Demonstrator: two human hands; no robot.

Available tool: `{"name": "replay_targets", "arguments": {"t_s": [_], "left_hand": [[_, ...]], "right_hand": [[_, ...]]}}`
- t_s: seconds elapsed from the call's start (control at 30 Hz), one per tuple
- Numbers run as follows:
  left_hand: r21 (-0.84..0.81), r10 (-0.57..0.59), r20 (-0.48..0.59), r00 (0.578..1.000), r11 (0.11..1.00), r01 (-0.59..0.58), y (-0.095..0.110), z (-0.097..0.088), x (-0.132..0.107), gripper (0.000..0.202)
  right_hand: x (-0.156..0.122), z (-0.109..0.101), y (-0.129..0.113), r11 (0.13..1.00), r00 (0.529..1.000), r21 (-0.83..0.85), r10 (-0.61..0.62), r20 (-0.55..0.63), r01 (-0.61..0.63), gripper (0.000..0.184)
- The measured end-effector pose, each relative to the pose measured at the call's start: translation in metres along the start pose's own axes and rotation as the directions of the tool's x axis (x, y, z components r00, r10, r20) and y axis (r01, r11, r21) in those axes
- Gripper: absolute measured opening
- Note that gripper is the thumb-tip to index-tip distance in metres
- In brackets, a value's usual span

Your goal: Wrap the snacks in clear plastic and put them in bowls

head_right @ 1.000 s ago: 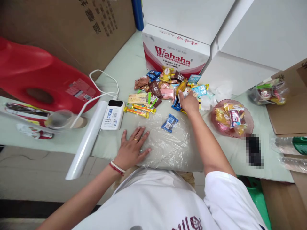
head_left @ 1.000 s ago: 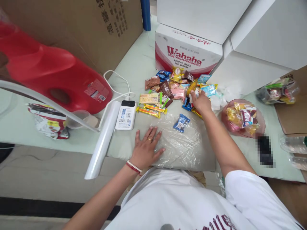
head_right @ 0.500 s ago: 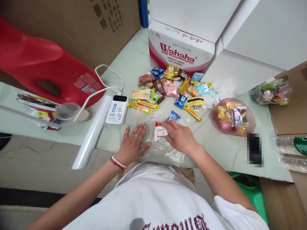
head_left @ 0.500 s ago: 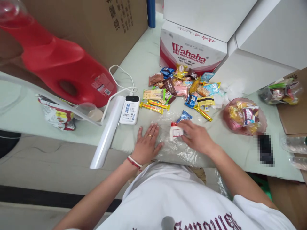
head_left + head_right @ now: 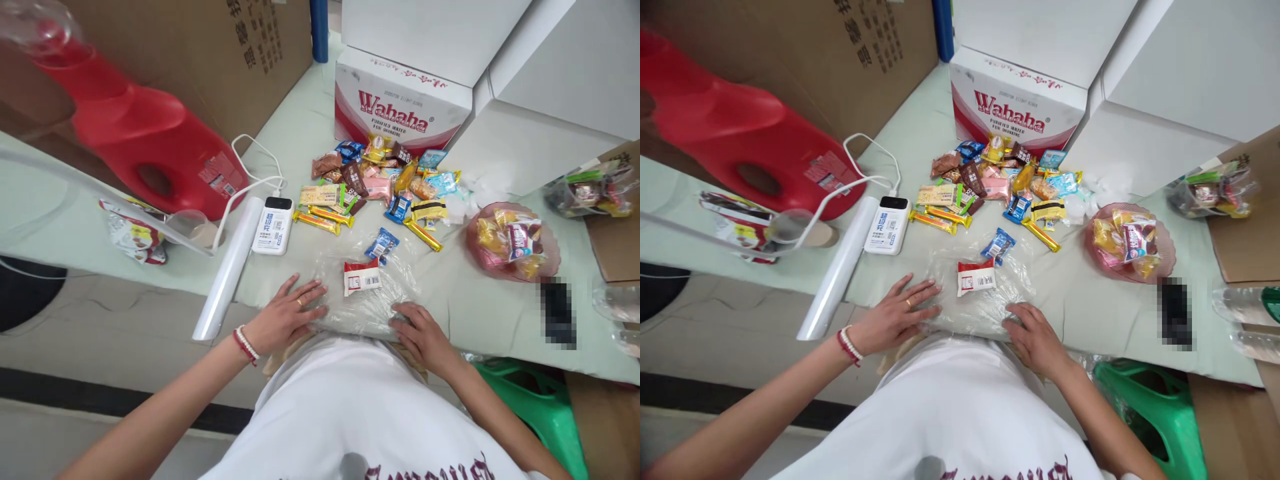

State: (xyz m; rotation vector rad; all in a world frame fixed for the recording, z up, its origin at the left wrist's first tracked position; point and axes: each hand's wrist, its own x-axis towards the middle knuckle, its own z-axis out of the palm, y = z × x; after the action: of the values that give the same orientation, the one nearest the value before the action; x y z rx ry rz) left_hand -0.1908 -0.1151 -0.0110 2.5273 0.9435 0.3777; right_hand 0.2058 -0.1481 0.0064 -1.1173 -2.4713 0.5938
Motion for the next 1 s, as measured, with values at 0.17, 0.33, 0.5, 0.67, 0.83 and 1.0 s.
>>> {"name": "replay_targets", "arguments": {"t_s": [0.17,0.33,0.5,0.67,0.83,1.0], "left_hand": [[-0.180,-0.120,-0.092,0.988,0.978,0.102,-0.003,-0.009,0.027,0.023],[-0.111,-0.463,-0.148,0.874,0.886,0.450,-0.011,-0.016,0.077,0.043],[-0.020,-0.706,-0.293,0.645,0.679,0.734,-0.013,0.002,0.103,0.030],[-0.139,-0.699,-0.383,0.604,0.690,0.710,-0.006,0.013,0.106,0.074],[-0.180,-0.681,-0.275,0.679,0.730,0.660,-0.005,0.009,0.112,0.078],[-0.159,-0.665,-0.255,0.702,0.745,0.648,-0.008,0.008,0.114,0.053]], "right_hand": [[0.037,-0.021,0.009,0.964,0.998,0.262,0.060,-0.013,-0.055,0.022],[0.097,-0.055,0.038,0.904,0.924,0.194,0.368,0.104,-0.382,0.026],[0.155,-0.060,0.045,0.872,0.902,-0.293,0.427,0.059,-0.393,0.030],[0.208,-0.040,0.044,0.943,0.968,-0.327,0.131,0.212,-0.056,0.066],[0.239,-0.032,0.052,0.970,0.926,-0.242,0.108,0.363,-0.019,0.024],[0.244,-0.048,0.042,0.943,0.889,-0.227,0.311,0.335,-0.244,0.033]]}}
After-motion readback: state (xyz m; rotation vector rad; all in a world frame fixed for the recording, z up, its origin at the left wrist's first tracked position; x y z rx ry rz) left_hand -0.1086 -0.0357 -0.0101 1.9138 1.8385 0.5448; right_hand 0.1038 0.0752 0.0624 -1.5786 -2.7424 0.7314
